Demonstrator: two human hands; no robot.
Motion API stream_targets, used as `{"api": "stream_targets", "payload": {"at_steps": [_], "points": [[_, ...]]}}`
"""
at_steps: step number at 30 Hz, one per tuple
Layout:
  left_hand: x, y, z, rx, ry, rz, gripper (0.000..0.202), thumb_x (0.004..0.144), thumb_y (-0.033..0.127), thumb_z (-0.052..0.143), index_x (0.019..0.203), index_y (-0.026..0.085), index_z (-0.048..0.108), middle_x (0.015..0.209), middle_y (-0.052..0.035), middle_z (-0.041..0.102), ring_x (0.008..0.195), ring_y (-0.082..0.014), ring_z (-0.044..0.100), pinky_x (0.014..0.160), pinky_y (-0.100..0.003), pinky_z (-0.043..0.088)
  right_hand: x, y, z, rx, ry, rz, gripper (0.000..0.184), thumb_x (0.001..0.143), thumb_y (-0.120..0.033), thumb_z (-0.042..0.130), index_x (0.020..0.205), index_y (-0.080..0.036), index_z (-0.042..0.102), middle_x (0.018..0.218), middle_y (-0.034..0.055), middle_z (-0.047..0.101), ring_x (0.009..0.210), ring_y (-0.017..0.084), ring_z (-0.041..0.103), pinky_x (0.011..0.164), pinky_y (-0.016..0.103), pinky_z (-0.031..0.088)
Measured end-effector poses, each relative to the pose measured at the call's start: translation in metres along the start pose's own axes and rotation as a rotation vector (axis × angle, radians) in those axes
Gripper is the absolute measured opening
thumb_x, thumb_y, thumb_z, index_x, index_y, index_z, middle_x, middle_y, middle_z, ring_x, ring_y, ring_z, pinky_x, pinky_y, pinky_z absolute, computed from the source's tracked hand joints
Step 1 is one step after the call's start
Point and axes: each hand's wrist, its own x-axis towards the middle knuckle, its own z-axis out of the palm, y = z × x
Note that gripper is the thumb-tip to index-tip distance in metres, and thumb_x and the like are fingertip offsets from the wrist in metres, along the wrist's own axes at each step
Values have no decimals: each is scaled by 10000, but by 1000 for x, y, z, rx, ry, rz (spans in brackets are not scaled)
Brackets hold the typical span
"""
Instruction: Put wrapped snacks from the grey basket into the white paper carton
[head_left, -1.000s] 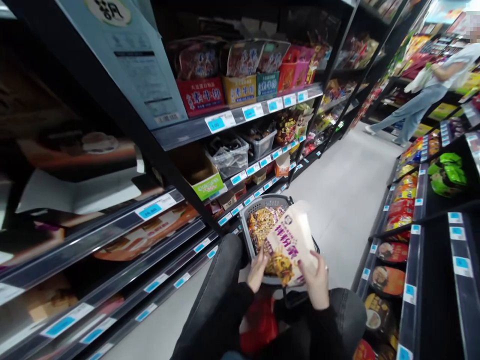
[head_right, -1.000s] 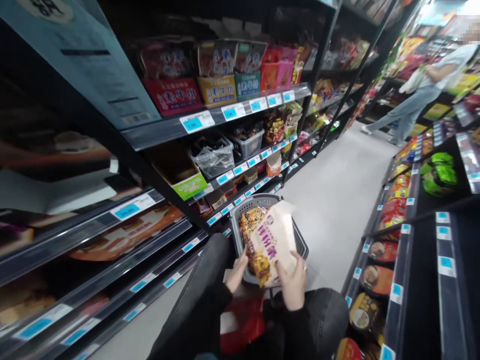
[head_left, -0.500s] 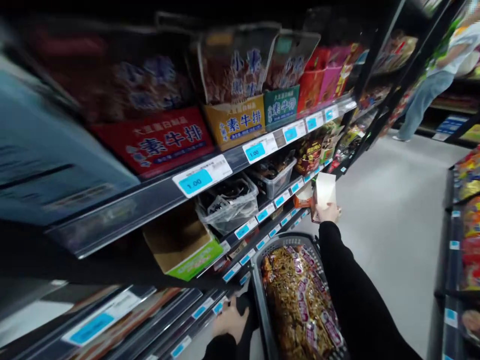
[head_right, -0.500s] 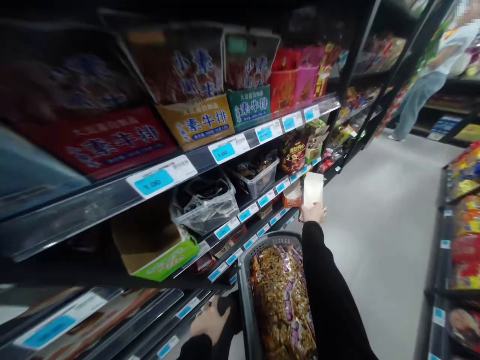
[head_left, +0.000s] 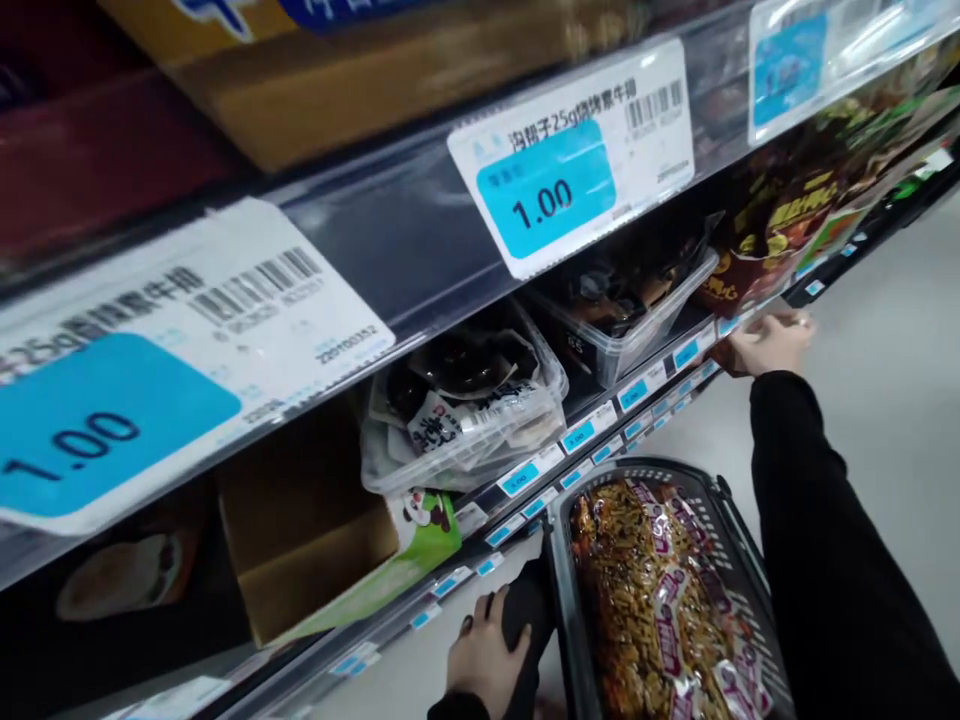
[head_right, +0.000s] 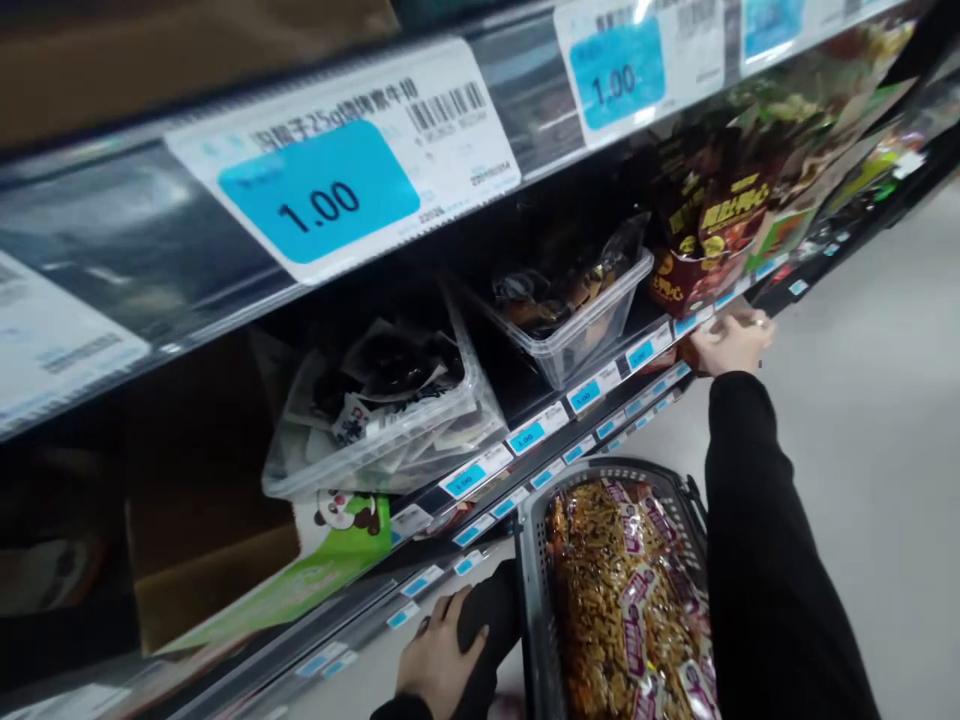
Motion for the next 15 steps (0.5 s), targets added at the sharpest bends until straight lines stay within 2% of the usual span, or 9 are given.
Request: {"api": "stream_targets", "payload": {"at_steps": [2, 4, 6, 7, 9, 11, 13, 15], "points": [[1, -3, 1, -11, 1, 5, 598, 883, 410, 436, 1462, 261, 433, 1410, -48, 468, 1167, -263, 533, 1001, -403, 444, -2, -5, 14, 5, -113, 27, 409, 774, -303, 669, 1125, -94, 688, 1374, 209, 408, 1321, 384, 237, 1067, 562, 223], [2, -5, 4, -26, 11, 17, 599, 875, 405, 437, 1457, 259, 438, 1409, -51, 470, 1159, -260, 539, 1001, -405, 443, -5, -11, 29, 0, -256, 119, 503, 818, -301, 635, 1287, -121, 614, 1504, 196, 273, 1392, 412, 107, 1076, 612, 143], [2, -7, 6, -37, 29, 26, 599, 870, 411, 435, 1451, 263, 442, 1398, -55, 477, 1143, -259, 547, 988, -412, 449, -5, -16, 40, -11, -357, 217, 531, 850, -283, 584, 1359, -136, 553, 1559, 177, 174, 1419, 408, 16, 1064, 640, 92], [3, -7, 7, -41, 38, 27, 599, 867, 414, 435, 1448, 266, 446, 1391, -56, 482, 1137, -261, 550, 981, -416, 451, -5, -17, 42, -8, -363, 262, 536, 855, -269, 566, 1374, -139, 534, 1565, 174, 157, 1419, 397, 22, 1059, 638, 97], [2, -6, 7, -46, 47, 22, 600, 858, 418, 444, 1439, 270, 457, 1370, -58, 495, 1129, -267, 551, 975, -425, 452, -6, -19, 42, 15, -307, 328, 545, 868, -233, 519, 1402, -129, 490, 1557, 188, 166, 1401, 366, 112, 1058, 611, 140], [0, -2, 6, -46, 53, 17, 599, 848, 419, 457, 1427, 268, 474, 1354, -58, 506, 1125, -277, 547, 976, -430, 449, -18, -21, 36, 55, -195, 332, 533, 885, -203, 468, 1410, -109, 463, 1516, 208, 242, 1358, 318, 235, 1072, 555, 191], [-2, 2, 4, -51, 70, 22, 601, 843, 435, 462, 1419, 262, 484, 1351, -60, 507, 1123, -290, 542, 974, -433, 448, -51, -30, 28, 79, -84, 268, 475, 897, -193, 418, 1343, -52, 506, 1414, 242, 365, 1287, 289, 343, 1070, 493, 253], [-4, 6, 3, -57, 87, 30, 602, 841, 460, 462, 1409, 262, 493, 1340, -65, 511, 1113, -303, 542, 962, -440, 452, -111, -52, 18, 94, -16, 184, 412, 900, -194, 373, 1195, 4, 581, 1240, 266, 485, 1189, 287, 431, 1032, 451, 325]]}}
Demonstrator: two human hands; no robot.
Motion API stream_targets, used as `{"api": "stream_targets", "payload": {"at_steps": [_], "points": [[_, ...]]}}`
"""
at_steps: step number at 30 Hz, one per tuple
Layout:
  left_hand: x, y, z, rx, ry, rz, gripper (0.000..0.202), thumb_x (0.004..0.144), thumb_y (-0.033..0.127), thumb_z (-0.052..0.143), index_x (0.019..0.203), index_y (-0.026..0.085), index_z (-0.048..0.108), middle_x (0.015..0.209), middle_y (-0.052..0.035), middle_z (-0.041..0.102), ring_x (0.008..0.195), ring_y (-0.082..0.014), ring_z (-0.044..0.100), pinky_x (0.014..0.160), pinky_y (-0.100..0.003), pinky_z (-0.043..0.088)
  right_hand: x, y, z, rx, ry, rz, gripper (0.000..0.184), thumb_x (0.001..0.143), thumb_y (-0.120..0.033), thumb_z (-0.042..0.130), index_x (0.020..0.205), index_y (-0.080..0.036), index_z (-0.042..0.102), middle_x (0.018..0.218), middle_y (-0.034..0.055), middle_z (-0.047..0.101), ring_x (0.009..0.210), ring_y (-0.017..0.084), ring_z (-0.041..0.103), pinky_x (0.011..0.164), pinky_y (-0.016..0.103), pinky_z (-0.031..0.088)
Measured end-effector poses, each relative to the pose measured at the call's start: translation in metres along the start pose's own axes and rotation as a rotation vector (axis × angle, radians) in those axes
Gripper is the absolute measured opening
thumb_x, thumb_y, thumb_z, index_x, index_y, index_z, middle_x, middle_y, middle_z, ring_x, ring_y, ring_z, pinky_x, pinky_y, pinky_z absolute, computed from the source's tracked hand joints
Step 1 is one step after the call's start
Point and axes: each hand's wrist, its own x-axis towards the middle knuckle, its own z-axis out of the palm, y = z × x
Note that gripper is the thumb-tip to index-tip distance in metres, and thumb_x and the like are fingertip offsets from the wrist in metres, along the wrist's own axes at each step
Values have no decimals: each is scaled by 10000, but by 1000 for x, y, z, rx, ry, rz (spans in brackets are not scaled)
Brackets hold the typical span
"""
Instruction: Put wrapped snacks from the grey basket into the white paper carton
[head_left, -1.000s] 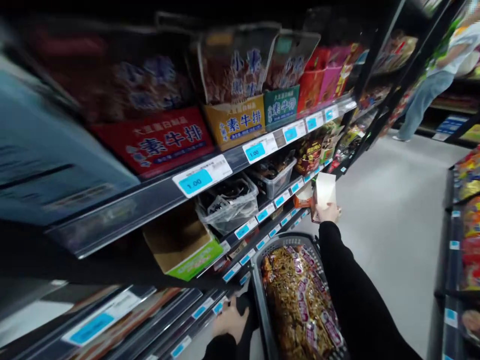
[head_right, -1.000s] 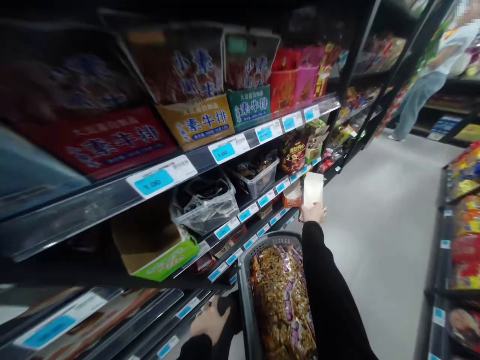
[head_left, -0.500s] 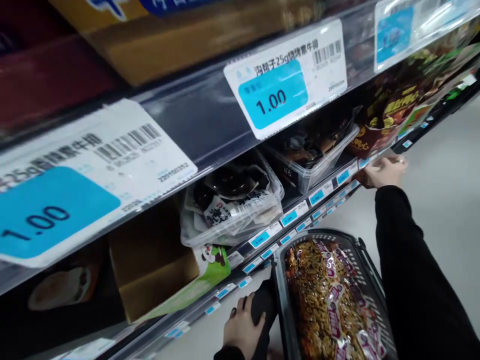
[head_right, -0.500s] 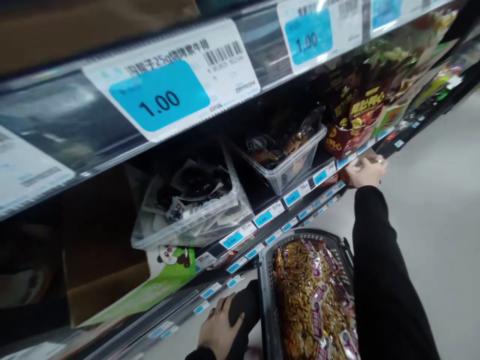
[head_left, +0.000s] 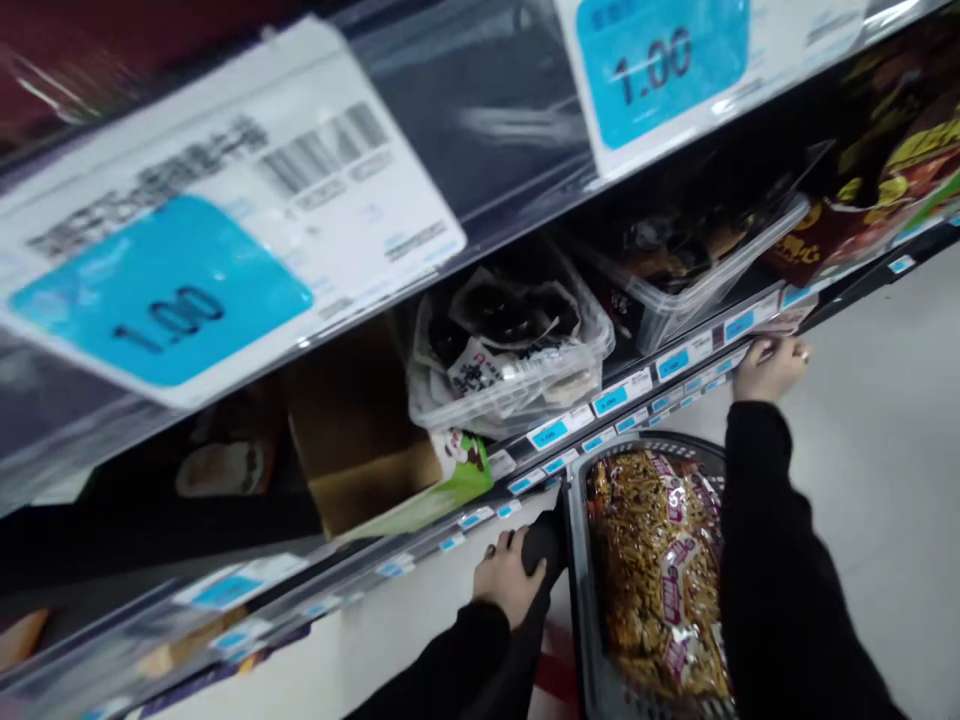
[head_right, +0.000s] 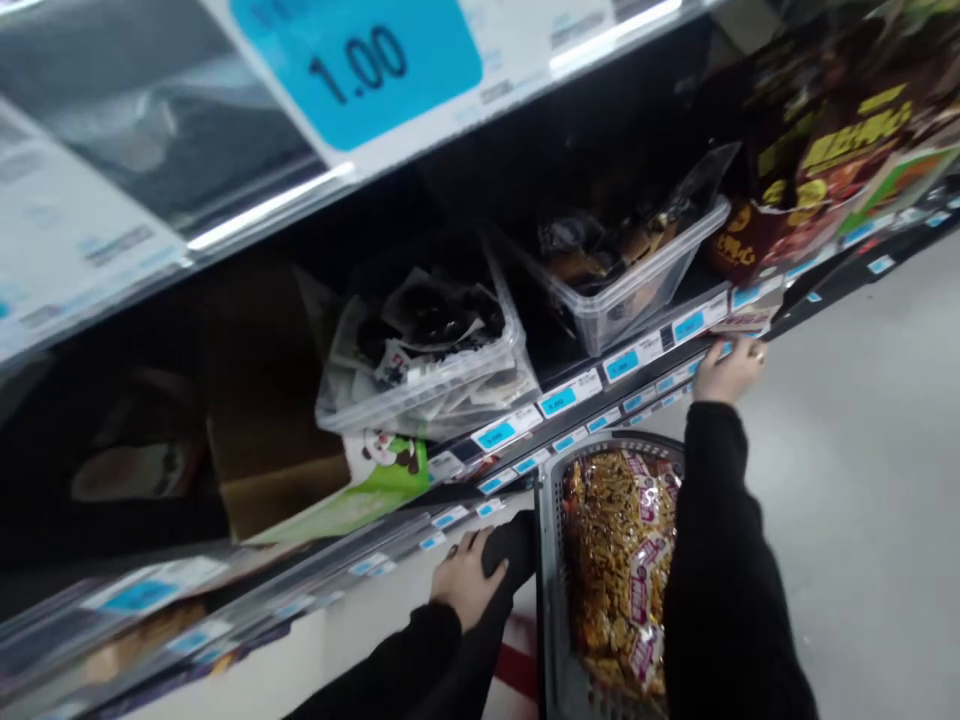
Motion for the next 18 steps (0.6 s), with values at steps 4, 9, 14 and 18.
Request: {"api": "stream_targets", "payload": {"at_steps": [4, 9, 14, 18], "points": [[0, 3, 2, -7, 3, 12, 602, 824, 486, 472, 1380, 261, 511, 1304, -87, 525, 1095, -322, 551, 931, -453, 458, -180, -54, -7, 83, -425, -496, 327, 931, -259, 389, 1014, -120, 673, 1027, 149, 607, 1050, 237, 527, 995, 378, 403], [1, 2, 8, -46, 42, 39, 495, 823, 469, 489, 1222, 197, 596, 1179, -123, 586, 1033, -331, 596, 863, -437, 473, -328, -127, 14, -118, -1008, -1079, 400, 985, -175, 306, 1259, -200, 597, 1245, 100, 574, 1149, 185, 524, 1046, 312, 400], [-3, 4, 10, -72, 69, 53, 535, 810, 500, 497, 1201, 149, 595, 1156, -152, 592, 998, -347, 616, 853, -450, 480, -340, -130, 34, -339, -1052, -1048, 466, 962, -84, 232, 1308, -98, 543, 1262, 224, 540, 1133, 240, 568, 934, 377, 482], [-4, 5, 8, -78, 43, 52, 555, 807, 515, 462, 1207, 148, 582, 1162, -157, 588, 1006, -348, 613, 856, -455, 491, -317, -125, 45, -405, -1089, -1081, 411, 944, -82, 315, 1237, -103, 602, 1127, 226, 608, 1058, 225, 618, 887, 329, 498]]}}
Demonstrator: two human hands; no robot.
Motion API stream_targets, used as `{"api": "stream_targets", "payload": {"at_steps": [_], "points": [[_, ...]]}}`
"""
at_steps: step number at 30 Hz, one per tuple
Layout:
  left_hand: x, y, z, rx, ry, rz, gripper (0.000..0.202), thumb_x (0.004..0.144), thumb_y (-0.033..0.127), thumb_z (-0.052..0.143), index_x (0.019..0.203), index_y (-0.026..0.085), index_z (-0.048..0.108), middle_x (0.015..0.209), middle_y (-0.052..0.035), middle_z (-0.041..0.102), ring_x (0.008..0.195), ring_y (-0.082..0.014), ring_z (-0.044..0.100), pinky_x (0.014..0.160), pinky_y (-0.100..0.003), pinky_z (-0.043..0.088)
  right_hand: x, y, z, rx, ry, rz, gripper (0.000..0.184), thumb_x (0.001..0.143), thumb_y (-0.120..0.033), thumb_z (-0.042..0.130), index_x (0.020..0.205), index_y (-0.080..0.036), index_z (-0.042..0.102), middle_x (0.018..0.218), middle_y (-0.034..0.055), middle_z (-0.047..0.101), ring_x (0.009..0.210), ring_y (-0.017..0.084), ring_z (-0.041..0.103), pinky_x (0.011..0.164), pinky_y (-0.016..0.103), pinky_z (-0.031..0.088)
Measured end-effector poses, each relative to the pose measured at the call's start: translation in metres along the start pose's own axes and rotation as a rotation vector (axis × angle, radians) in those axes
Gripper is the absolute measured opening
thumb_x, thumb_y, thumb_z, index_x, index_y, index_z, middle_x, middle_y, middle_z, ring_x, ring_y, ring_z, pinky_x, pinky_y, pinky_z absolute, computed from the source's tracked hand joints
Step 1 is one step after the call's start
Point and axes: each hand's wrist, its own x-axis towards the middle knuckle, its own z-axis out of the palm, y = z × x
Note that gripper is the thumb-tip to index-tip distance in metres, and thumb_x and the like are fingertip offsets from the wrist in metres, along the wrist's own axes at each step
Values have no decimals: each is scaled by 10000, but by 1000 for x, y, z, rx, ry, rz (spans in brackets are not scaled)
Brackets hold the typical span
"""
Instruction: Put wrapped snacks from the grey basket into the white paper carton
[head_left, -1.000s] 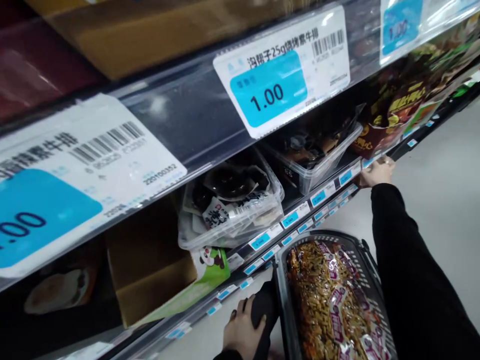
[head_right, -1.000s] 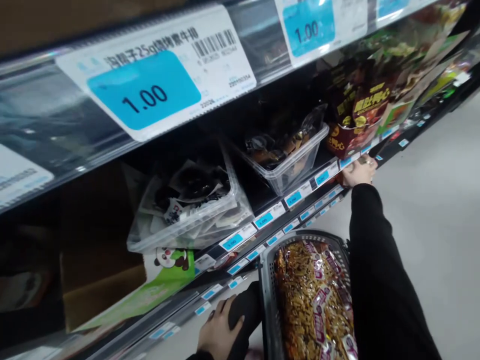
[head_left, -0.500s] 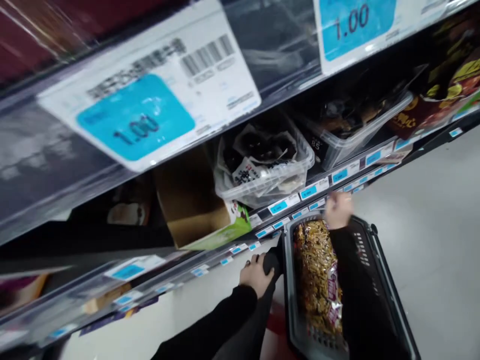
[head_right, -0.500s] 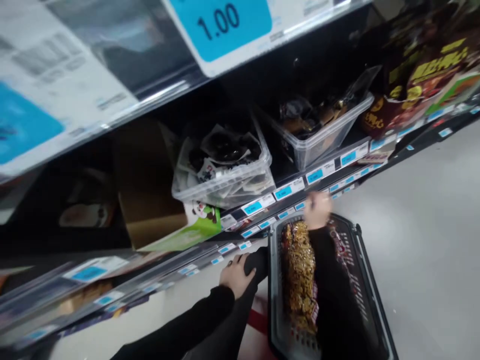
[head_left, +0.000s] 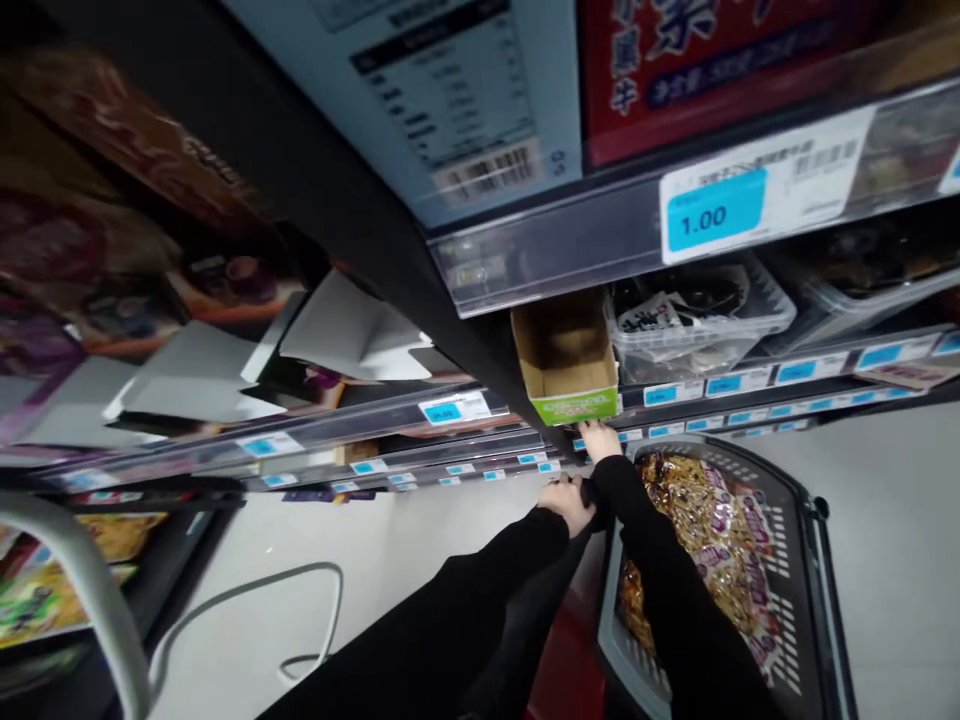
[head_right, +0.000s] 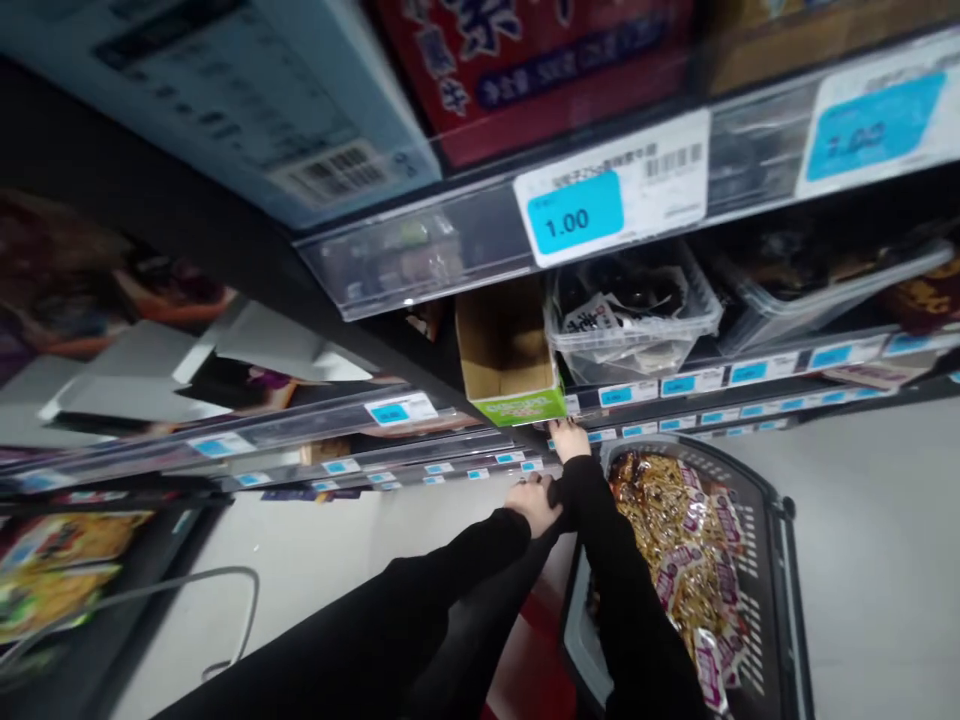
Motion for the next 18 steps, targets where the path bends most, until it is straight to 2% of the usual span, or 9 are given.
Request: {"api": "stream_targets", "payload": {"at_steps": [4, 8, 10, 12, 15, 18], "points": [[-1, 0, 1, -19, 6, -3, 559, 798, 518, 458, 1198, 147, 585, 1150, -164, 592, 996, -355, 621, 848, -464, 498, 6, 22, -22, -36, -58, -14, 344, 961, -150, 376, 1135, -143, 672, 1019, 172, 662, 1009, 231, 644, 900, 338, 489], [1, -1, 3, -37, 10, 7, 580, 795, 529, 467, 1211, 141, 583, 1150, -182, 591, 995, -347, 627, 851, -450, 501, -14, 37, -44, -74, -66, -36, 348, 987, -209, 372, 1196, -182, 648, 1069, 142, 658, 1000, 208, 650, 894, 306, 486], [1, 0, 3, -41, 12, 17, 580, 796, 520, 475, 1206, 125, 586, 1147, -187, 595, 999, -340, 626, 865, -441, 497, -37, 42, -49, -98, -43, -42, 372, 988, -189, 348, 1253, -188, 609, 1166, 143, 622, 994, 198, 651, 856, 288, 496], [1, 1, 1, -45, 12, 20, 569, 793, 503, 489, 1188, 108, 592, 1145, -191, 599, 1006, -338, 622, 877, -437, 493, -65, 44, -49, -127, -24, -66, 365, 980, -165, 349, 1234, -190, 610, 1216, 136, 593, 995, 193, 647, 830, 276, 501], [1, 2, -1, -64, 14, 15, 571, 798, 502, 491, 1185, 96, 595, 1152, -202, 600, 1021, -342, 617, 881, -435, 490, -113, 43, -42, -169, -26, -97, 316, 965, -145, 379, 1117, -189, 653, 1161, 111, 612, 953, 182, 648, 803, 259, 496], [2, 0, -2, -97, 30, 13, 563, 816, 498, 486, 1190, 93, 600, 1141, -206, 599, 992, -336, 620, 856, -429, 490, -169, 36, -29, -175, 5, -82, 341, 913, -71, 413, 1109, -207, 655, 1138, 95, 623, 859, 148, 646, 742, 228, 480]]}}
